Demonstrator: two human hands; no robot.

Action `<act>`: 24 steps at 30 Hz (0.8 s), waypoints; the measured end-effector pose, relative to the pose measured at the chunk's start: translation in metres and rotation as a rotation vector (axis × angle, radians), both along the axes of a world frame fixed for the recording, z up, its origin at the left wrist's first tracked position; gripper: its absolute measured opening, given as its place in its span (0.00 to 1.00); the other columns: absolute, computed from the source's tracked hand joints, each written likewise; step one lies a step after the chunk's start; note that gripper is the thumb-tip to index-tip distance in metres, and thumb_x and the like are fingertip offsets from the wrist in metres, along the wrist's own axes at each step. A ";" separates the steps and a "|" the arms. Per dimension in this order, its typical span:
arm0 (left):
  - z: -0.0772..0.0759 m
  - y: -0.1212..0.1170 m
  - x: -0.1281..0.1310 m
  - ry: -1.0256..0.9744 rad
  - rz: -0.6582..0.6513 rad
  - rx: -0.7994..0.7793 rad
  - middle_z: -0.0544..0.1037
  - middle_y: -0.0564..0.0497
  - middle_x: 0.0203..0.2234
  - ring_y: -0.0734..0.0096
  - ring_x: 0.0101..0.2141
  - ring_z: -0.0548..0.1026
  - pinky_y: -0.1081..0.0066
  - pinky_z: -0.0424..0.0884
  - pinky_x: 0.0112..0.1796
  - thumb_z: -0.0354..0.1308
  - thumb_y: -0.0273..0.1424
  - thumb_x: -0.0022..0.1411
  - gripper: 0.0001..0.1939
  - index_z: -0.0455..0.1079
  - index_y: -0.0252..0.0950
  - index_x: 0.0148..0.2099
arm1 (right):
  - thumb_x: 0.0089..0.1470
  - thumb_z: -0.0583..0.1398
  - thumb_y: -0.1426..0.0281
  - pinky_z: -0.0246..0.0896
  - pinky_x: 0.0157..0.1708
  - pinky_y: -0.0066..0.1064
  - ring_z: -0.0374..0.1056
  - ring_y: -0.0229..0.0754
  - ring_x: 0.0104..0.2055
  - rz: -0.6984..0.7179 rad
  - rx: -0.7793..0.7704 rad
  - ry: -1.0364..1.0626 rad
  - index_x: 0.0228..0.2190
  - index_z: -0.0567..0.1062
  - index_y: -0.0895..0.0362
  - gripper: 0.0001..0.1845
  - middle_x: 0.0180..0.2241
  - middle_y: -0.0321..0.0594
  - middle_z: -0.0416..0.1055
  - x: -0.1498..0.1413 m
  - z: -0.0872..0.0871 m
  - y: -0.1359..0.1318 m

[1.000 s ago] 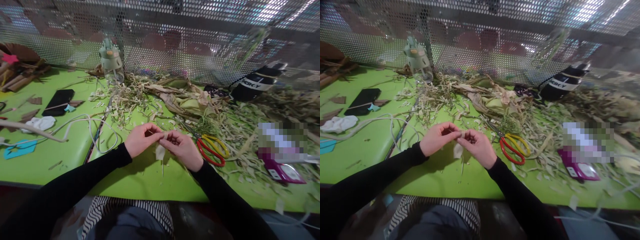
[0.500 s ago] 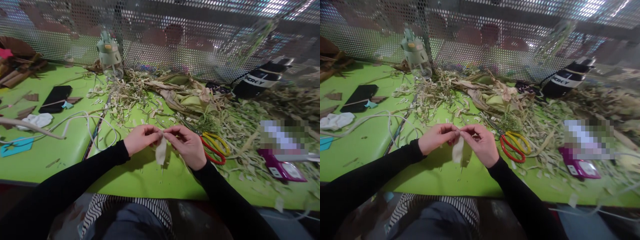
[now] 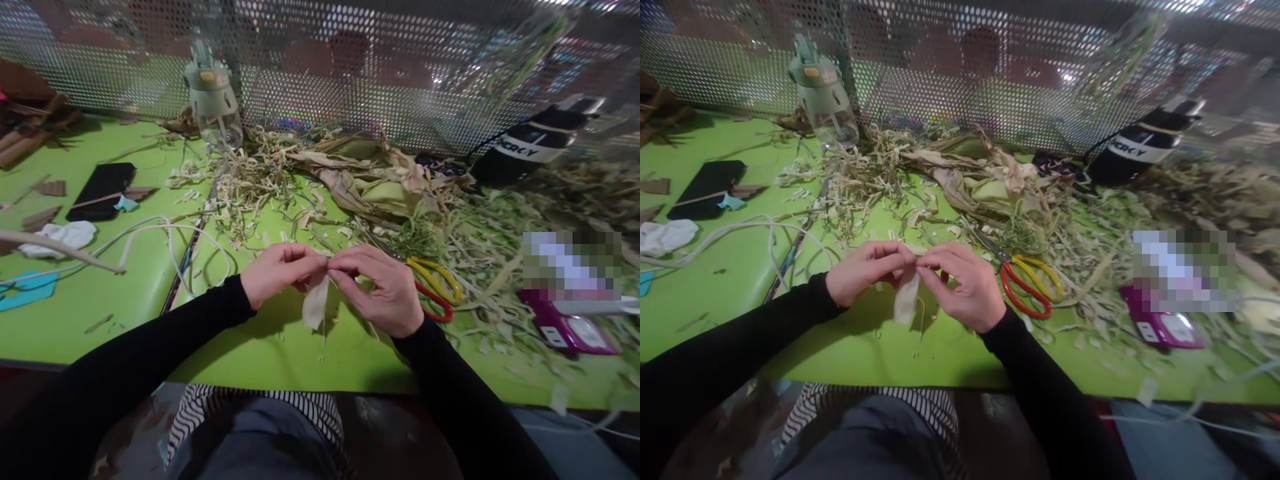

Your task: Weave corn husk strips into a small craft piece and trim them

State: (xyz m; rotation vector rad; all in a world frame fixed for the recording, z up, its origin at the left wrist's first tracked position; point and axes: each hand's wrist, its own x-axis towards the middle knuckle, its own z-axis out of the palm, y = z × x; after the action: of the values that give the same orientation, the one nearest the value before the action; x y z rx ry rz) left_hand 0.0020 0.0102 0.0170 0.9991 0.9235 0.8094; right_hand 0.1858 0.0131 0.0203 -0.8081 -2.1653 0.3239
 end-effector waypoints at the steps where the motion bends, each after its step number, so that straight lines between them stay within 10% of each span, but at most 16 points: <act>1: 0.000 0.000 0.000 0.011 0.006 0.004 0.69 0.57 0.19 0.82 0.21 0.67 0.78 0.65 0.26 0.58 0.33 0.54 0.08 0.69 0.32 0.29 | 0.52 0.61 0.76 0.68 0.31 0.30 0.70 0.37 0.33 0.000 -0.011 -0.003 0.31 0.76 0.57 0.04 0.32 0.40 0.75 0.000 0.000 0.000; 24: 0.004 -0.007 0.001 0.491 0.088 0.572 0.74 0.55 0.22 0.81 0.22 0.66 0.79 0.62 0.25 0.56 0.31 0.56 0.07 0.73 0.32 0.32 | 0.53 0.60 0.69 0.61 0.21 0.25 0.65 0.33 0.25 -0.116 -0.502 0.115 0.30 0.72 0.58 0.04 0.27 0.36 0.70 -0.002 0.001 -0.003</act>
State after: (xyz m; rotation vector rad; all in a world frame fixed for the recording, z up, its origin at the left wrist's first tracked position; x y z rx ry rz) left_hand 0.0027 0.0028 0.0213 1.7173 1.1862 0.9462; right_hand 0.1837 0.0097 0.0209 -1.1532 -1.9404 0.8539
